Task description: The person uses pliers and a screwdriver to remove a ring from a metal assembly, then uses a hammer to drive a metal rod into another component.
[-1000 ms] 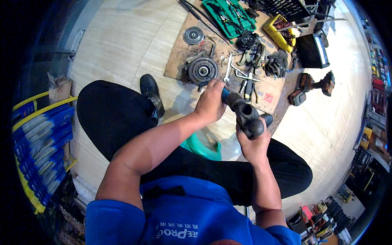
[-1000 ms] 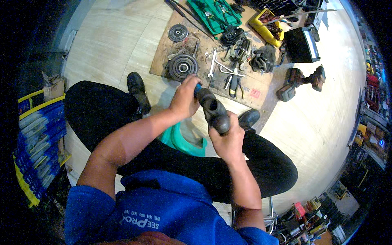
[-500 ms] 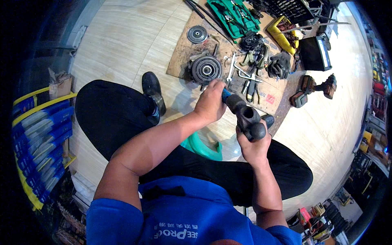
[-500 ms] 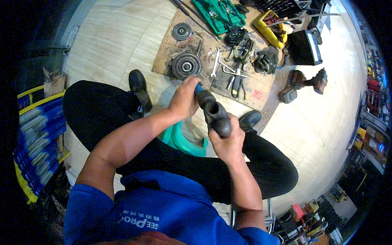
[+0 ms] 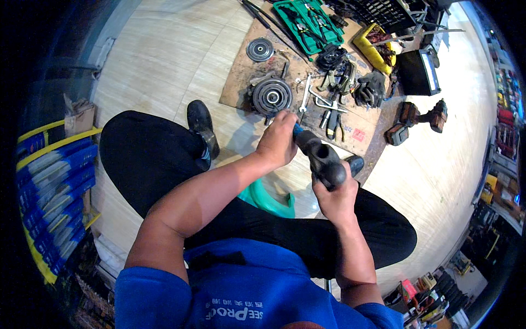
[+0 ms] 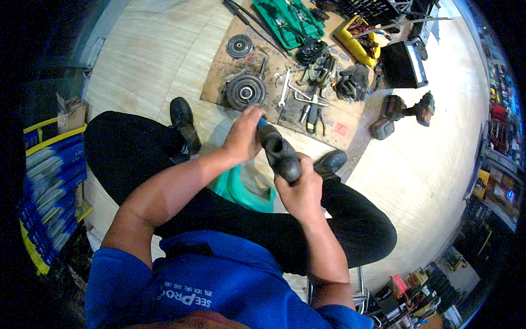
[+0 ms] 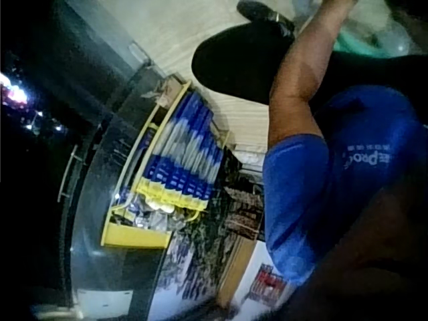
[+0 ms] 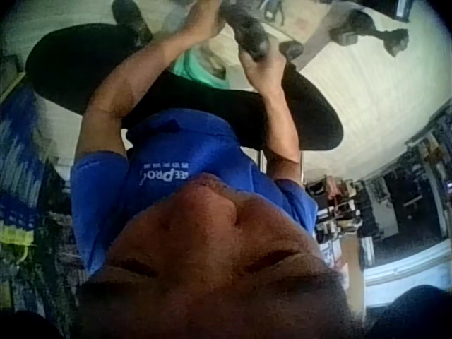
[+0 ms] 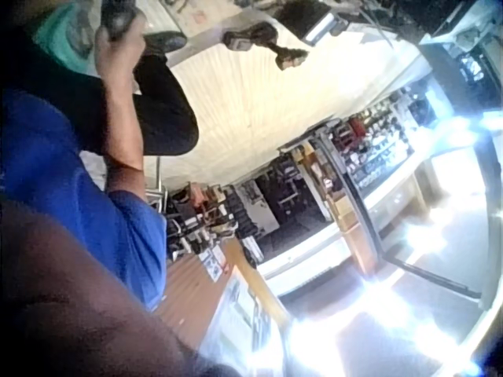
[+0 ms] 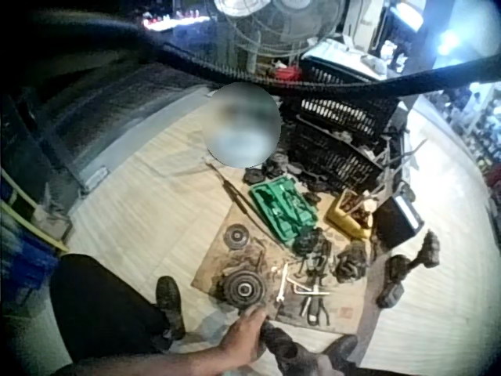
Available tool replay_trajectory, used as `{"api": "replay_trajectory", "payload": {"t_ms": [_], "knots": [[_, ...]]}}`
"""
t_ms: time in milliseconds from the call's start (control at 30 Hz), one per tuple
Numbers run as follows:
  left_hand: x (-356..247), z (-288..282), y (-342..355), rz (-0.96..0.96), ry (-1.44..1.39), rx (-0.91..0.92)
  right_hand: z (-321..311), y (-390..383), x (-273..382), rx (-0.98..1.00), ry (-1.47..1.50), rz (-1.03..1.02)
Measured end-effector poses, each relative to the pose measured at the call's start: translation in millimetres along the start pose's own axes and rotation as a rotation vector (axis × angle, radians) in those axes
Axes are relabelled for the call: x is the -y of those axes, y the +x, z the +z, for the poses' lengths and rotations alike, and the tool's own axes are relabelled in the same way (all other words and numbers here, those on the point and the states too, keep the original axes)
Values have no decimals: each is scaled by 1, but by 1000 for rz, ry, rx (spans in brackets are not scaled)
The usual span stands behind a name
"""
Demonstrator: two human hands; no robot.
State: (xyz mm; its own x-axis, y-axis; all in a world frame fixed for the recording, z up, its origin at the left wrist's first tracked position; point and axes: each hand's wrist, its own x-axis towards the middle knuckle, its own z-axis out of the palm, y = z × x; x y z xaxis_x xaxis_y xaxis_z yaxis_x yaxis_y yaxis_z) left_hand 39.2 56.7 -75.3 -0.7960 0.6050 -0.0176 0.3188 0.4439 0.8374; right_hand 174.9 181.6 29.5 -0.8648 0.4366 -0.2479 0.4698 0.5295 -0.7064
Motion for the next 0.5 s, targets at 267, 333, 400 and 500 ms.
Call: {"api": "replay_trajectory", "payload": {"t_ms": [267,333,400,500], "knots": [[5,2,2,48,-15,-37,-1,-2,3,-18,2,-38],[4,2,2,18,15,-15,-1,-1,2,-6,-15,-24],[3,2,2,15,18,-9,-1,-2,2,-16,-14,-22],[1,-1,3,8,5,-4,1,-3,1,-28,5,-32]]}}
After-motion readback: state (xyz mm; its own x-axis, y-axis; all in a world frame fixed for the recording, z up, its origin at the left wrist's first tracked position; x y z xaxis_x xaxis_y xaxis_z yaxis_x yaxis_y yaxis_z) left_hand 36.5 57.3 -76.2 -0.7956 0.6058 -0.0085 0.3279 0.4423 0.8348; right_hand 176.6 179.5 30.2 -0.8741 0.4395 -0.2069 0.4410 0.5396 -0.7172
